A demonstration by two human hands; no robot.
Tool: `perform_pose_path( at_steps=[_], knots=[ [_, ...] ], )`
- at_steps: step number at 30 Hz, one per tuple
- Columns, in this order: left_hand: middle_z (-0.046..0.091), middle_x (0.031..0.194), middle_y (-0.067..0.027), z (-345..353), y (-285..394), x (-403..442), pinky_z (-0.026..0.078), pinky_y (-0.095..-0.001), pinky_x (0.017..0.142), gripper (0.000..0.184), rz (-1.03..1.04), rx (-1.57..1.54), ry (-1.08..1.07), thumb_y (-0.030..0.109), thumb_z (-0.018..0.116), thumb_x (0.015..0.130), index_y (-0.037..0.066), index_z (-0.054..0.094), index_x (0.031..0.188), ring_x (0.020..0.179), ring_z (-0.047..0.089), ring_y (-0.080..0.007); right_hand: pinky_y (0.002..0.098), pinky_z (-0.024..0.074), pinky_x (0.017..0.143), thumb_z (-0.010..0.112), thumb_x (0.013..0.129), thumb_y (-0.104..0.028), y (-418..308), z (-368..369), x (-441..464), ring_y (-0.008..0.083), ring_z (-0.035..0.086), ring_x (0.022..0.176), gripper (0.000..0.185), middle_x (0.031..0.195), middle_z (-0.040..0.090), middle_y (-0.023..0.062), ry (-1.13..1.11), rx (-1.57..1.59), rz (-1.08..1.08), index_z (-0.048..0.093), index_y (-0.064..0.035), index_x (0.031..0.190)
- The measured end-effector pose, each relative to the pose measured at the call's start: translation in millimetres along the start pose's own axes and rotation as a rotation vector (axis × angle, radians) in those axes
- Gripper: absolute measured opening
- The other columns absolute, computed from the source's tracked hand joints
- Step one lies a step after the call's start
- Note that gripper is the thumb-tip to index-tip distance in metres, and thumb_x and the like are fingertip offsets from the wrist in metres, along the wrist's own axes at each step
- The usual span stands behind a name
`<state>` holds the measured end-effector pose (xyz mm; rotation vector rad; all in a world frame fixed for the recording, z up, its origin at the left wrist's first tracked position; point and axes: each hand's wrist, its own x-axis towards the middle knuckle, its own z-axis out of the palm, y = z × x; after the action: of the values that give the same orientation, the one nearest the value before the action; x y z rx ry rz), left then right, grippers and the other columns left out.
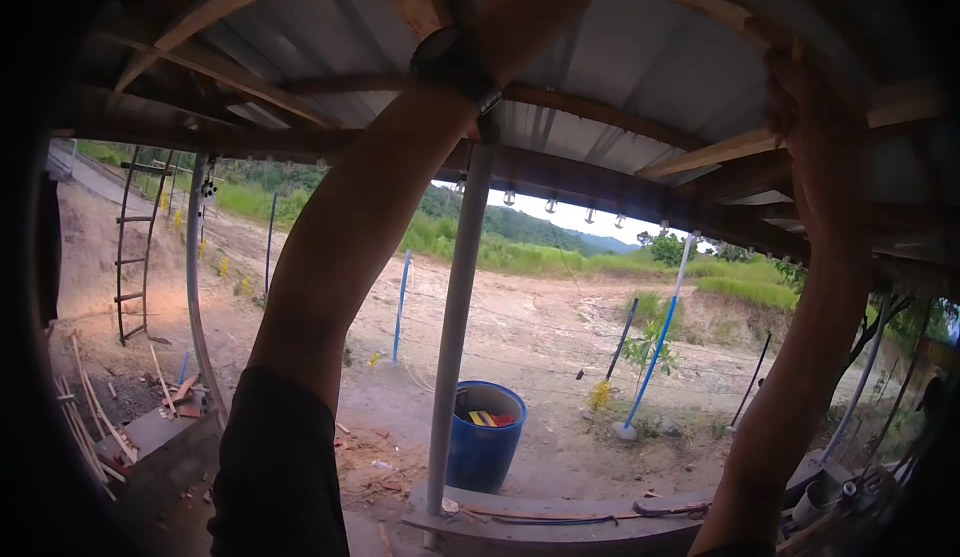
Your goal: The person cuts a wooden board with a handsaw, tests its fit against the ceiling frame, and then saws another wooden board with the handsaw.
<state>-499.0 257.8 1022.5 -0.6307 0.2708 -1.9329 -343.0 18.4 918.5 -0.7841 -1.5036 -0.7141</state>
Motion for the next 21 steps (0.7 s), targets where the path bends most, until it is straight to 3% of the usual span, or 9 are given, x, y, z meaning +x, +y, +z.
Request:
perform_pose_path(
  at_steps=[2,3,4,6,8,11,15,21],
  knots=[
    [0.068,0.104,-0.0094,-2.0,1.7,-0.1,0.047,-0.0499,0.100,0.027,-0.035,-0.053,-0.020,0.014,0.062,0.089,0.009,0.071,0.113,0.107,0.065,-0.0306,0.0362,0.0539,0.086,0.071,0.097,-0.042,-23.2,38.5,15.8,0.0130,0.065,0.101,0.049,0.107,0.069,0.0032,-0.054,-0.020,-0.194,0.067,-0.0113,0.134],
    [0.068,0.104,-0.0094,-1.1,1.2,-2.4,0.047,-0.0499,0.100,0.027,-0.042,-0.052,-0.018,0.014,0.062,0.089,0.009,0.071,0.113,0.107,0.065,-0.0306,0.0362,0.0539,0.086,0.071,0.097,-0.042,-55.7,77.7,16.5,0.0130,0.065,0.101,0.049,0.107,0.069,0.0032,-0.058,-0.027,-0.193,0.067,-0.0113,0.134],
    [0.069,0.104,-0.0102,0.9,-0.3,-2.8,0.048,-0.0501,0.099,0.025,-0.040,-0.042,-0.027,0.014,0.062,0.089,0.008,0.071,0.111,0.107,0.065,-0.0307,0.0307,0.0532,0.079,0.066,0.102,-0.033,-99.0,125.2,15.4,0.0121,0.062,0.091,0.041,0.108,0.068,0.0048,0.022,0.032,-0.041,0.065,-0.0065,0.133],
    [0.069,0.105,-0.0110,5.9,1.7,-2.5,0.048,-0.0503,0.098,0.024,-0.044,-0.047,-0.024,0.014,0.062,0.088,0.008,0.071,0.109,0.106,0.065,-0.0308,0.0251,0.0526,0.072,0.062,0.107,-0.025,-111.7,147.7,29.0,0.0113,0.059,0.081,0.034,0.110,0.067,0.0063,0.116,0.076,0.110,0.064,-0.0017,0.132],
    [0.069,0.104,-0.0121,9.7,0.3,-0.3,0.050,-0.0506,0.097,0.020,-0.038,0.000,-0.013,0.013,0.062,0.088,0.007,0.072,0.104,0.104,0.066,-0.0310,0.0339,0.0533,0.093,0.064,0.106,-0.020,-86.2,145.2,64.5,0.0175,0.062,0.101,0.026,0.106,0.064,0.0043,-0.206,0.169,-0.261,0.069,-0.0023,0.124],
    [0.069,0.104,-0.0135,4.2,1.5,-0.8,0.051,-0.0510,0.096,0.018,-0.050,-0.055,-0.062,0.014,0.062,0.088,0.007,0.073,0.101,0.103,0.066,-0.0316,0.0335,0.0546,0.092,0.067,0.104,-0.021,-91.7,157.5,107.8,0.0190,0.062,0.096,0.024,0.105,0.064,0.0052,-0.171,0.173,-0.128,0.068,-0.0023,0.120],
    [0.069,0.106,-0.0144,-0.8,0.9,2.4,0.050,-0.0511,0.098,0.018,-0.038,0.041,0.051,0.015,0.063,0.088,0.006,0.074,0.099,0.105,0.066,-0.0324,0.0314,0.0566,0.090,0.068,0.103,-0.019,-89.3,168.7,129.4,0.0208,0.066,0.097,0.019,0.107,0.066,0.0065,-0.216,0.220,-0.200,0.068,-0.0023,0.112],
    [0.068,0.112,-0.0155,3.8,0.7,-2.5,0.049,-0.0531,0.103,0.026,-0.062,-0.039,0.042,0.016,0.063,0.088,0.006,0.072,0.110,0.110,0.065,-0.0337,0.0314,0.0608,0.081,0.065,0.103,-0.015,-94.2,196.6,173.7,0.0241,0.072,0.098,0.018,0.109,0.070,0.0134,-0.238,-0.025,-0.276,0.067,0.0013,0.110]
  ],
)
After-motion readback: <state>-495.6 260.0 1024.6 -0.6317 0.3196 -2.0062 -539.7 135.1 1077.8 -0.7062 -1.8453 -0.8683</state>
